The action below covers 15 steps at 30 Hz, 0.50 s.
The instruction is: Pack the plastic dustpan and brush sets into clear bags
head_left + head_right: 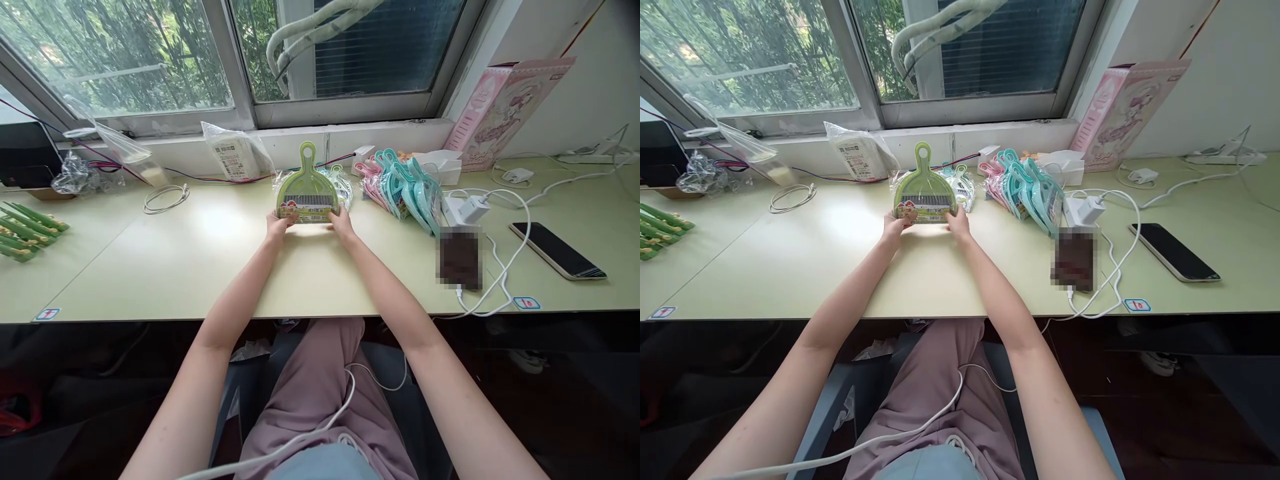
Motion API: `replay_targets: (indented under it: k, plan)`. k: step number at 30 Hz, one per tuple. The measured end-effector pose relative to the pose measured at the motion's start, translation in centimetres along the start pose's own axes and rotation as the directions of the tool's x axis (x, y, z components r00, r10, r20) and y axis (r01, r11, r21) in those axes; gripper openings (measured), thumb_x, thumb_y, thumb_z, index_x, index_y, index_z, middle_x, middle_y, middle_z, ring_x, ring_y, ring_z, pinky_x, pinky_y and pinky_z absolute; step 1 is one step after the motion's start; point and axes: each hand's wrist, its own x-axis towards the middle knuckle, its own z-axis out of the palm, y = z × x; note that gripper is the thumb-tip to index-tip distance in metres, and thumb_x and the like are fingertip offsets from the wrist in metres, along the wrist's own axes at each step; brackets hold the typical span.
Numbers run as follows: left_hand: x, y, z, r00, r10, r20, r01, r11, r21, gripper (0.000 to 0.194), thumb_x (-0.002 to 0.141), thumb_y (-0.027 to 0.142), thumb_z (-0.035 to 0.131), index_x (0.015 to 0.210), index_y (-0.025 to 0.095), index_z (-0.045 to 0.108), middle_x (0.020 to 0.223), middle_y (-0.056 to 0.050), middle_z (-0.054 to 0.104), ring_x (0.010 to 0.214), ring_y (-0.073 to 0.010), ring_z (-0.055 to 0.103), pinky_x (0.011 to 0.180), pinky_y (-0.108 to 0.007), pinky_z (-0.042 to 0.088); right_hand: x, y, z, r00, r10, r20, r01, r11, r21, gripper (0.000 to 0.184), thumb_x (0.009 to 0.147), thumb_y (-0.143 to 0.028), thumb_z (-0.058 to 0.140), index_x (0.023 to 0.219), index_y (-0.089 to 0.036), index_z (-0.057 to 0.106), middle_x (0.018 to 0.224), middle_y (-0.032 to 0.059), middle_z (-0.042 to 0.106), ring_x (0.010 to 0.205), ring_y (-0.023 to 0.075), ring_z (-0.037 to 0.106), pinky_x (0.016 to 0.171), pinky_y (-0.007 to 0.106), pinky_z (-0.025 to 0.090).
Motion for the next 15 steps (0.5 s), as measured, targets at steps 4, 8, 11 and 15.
replay_targets:
  k: [4, 8, 11, 15]
  plan:
    - [-0.5, 0.0, 0.7, 0.998, 0.059, 0.038, -0.060, 0.998, 0.026, 0.039, 0.051, 0.022, 0.083, 0.084, 0.013, 0.066, 0.077, -0.005, 0.070, 0.080, -0.0213, 0.068, 0.067, -0.028, 0.054, -0.1, -0.1, -0.1, 0.995, -0.088, -0.046, 0.086, 0.996, -0.039, 0.075, 0.063, -0.031, 0.084, 0.129, -0.027, 0.050, 0.123, 0.0075, 0.066, 0.120, 0.0255, 0.060, 0.091, 0.037, 0.058]
    - [-1.0, -0.6, 1.5, 0.997, 0.083, 0.009, -0.083, 0.997, 0.009, 0.047, 0.054, 0.035, 0.086, 0.091, 0.014, 0.065, 0.085, -0.006, 0.071, 0.081, -0.0217, 0.069, 0.069, -0.030, 0.057, 0.0, -0.2, -0.6, 0.981, -0.152, -0.124, 0.137, 0.983, -0.121, 0.087, 0.054, -0.029, 0.091, 0.130, -0.028, 0.049, 0.122, 0.0084, 0.068, 0.125, 0.0294, 0.059, 0.099, 0.042, 0.053]
    - [-1.2, -1.0, 1.7, 0.998, 0.047, -0.038, -0.048, 0.999, -0.020, 0.052, 0.055, 0.043, 0.086, 0.092, 0.014, 0.064, 0.088, -0.008, 0.071, 0.082, -0.0223, 0.070, 0.067, -0.030, 0.057, -0.2, -0.6, -0.4, 0.978, -0.143, -0.152, 0.117, 0.979, -0.167, 0.082, 0.057, -0.032, 0.090, 0.129, -0.027, 0.049, 0.122, 0.0098, 0.067, 0.127, 0.0301, 0.058, 0.102, 0.044, 0.051]
    - [-1.3, -0.6, 1.7, 0.990, 0.138, -0.028, -0.139, 0.988, -0.061, 0.054, 0.059, 0.047, 0.085, 0.095, 0.013, 0.064, 0.090, -0.009, 0.072, 0.085, -0.0232, 0.071, 0.066, -0.028, 0.058, -0.6, -1.3, -0.1, 0.975, -0.151, -0.166, 0.126, 0.980, -0.152, 0.085, 0.060, -0.037, 0.089, 0.134, -0.026, 0.047, 0.132, 0.0106, 0.062, 0.134, 0.0298, 0.052, 0.111, 0.045, 0.044]
